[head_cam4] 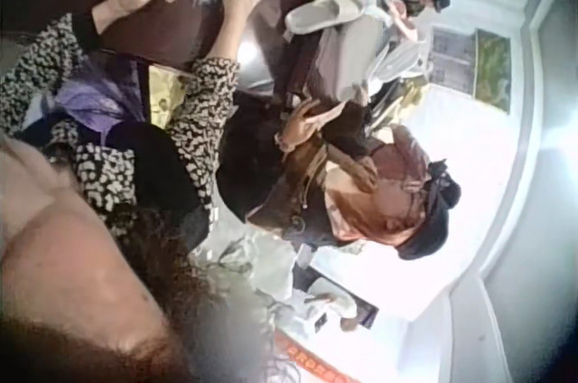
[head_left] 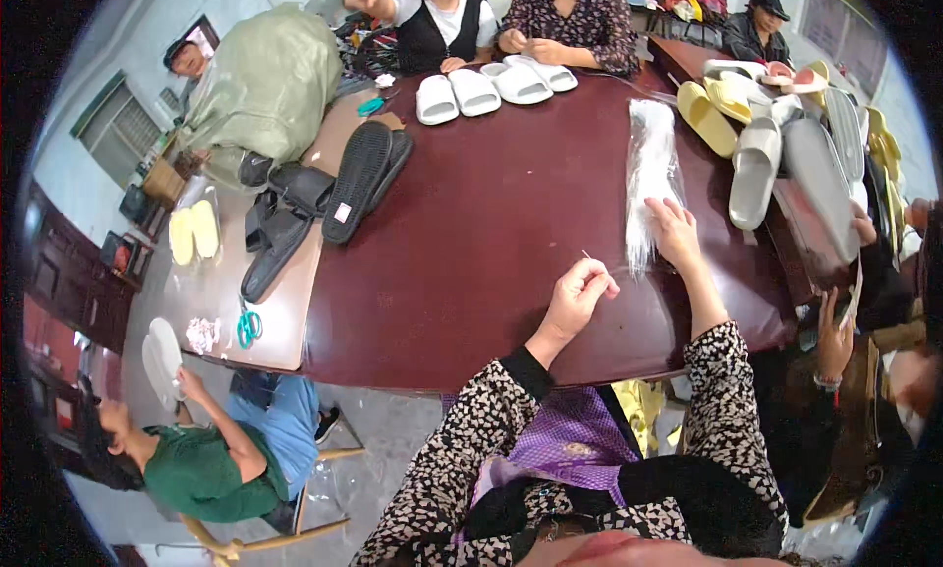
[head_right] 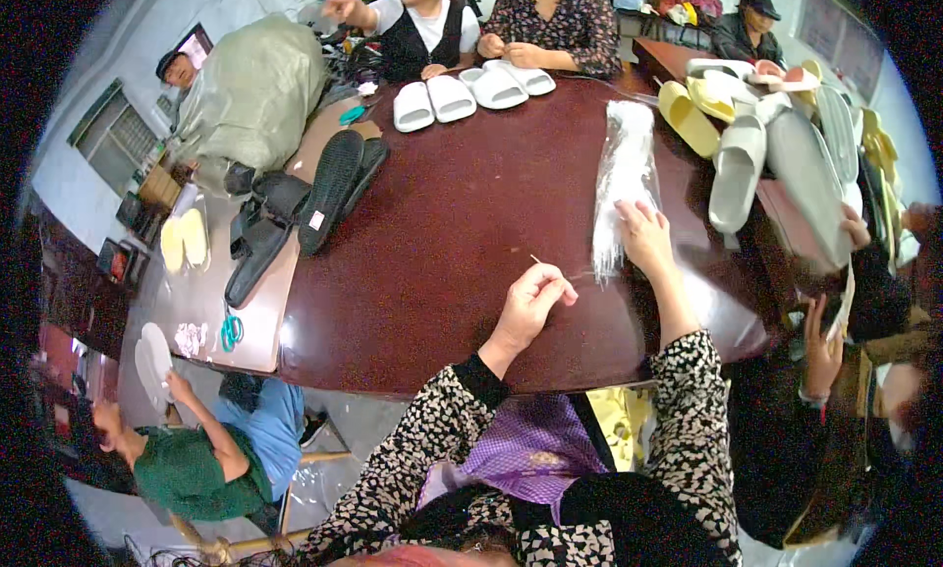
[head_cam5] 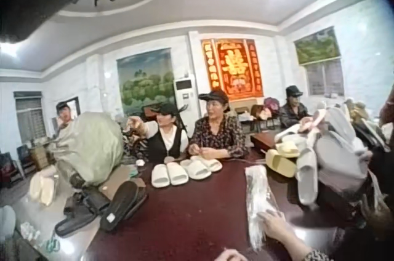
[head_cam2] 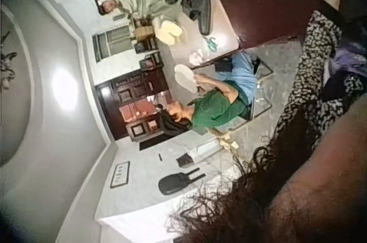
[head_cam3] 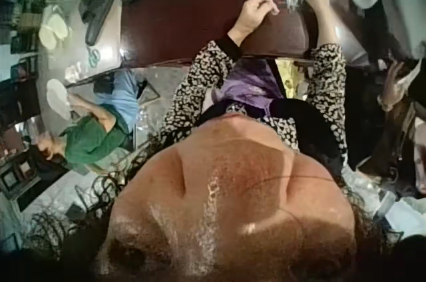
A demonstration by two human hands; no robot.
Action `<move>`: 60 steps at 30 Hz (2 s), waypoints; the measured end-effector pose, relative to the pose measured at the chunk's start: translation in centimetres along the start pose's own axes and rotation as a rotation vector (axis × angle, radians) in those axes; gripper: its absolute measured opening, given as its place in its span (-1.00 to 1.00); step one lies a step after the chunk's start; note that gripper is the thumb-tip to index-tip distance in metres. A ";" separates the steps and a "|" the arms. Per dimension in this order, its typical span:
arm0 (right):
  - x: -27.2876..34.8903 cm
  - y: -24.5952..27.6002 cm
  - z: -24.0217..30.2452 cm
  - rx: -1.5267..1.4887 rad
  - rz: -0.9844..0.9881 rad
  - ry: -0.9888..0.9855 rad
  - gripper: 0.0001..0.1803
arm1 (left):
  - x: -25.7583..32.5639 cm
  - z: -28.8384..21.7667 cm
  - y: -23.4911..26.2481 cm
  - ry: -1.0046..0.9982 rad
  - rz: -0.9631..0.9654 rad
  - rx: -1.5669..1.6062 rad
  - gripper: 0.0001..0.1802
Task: The person pairs slippers together by threading plastic fasteners through each pair and locking the fastener ends by hand.
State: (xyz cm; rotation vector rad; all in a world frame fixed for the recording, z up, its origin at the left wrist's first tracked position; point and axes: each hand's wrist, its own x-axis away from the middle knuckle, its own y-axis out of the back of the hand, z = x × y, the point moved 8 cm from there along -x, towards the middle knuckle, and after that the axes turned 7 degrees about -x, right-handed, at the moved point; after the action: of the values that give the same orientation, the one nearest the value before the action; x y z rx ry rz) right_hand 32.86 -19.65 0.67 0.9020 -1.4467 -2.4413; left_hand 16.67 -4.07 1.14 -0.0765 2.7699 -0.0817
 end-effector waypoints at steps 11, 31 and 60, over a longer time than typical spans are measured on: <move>-3.1 -3.7 -5.6 0.110 0.151 -0.129 -0.51 | 3.3 0.5 3.5 0.113 -0.209 0.108 -0.91; -4.3 -4.6 -7.0 0.232 0.093 -0.141 -0.51 | 17.0 -2.8 10.6 0.166 -0.478 0.132 -0.93; 12.8 -0.9 32.1 -0.944 0.506 0.687 -0.67 | 22.6 -8.1 13.0 0.252 -0.663 0.089 -0.96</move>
State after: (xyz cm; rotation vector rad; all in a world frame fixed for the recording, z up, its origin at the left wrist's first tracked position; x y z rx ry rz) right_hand 4.30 -0.80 5.79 0.8400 -0.1764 -1.7879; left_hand -7.86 7.85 -0.28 -1.0175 2.8526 -0.4063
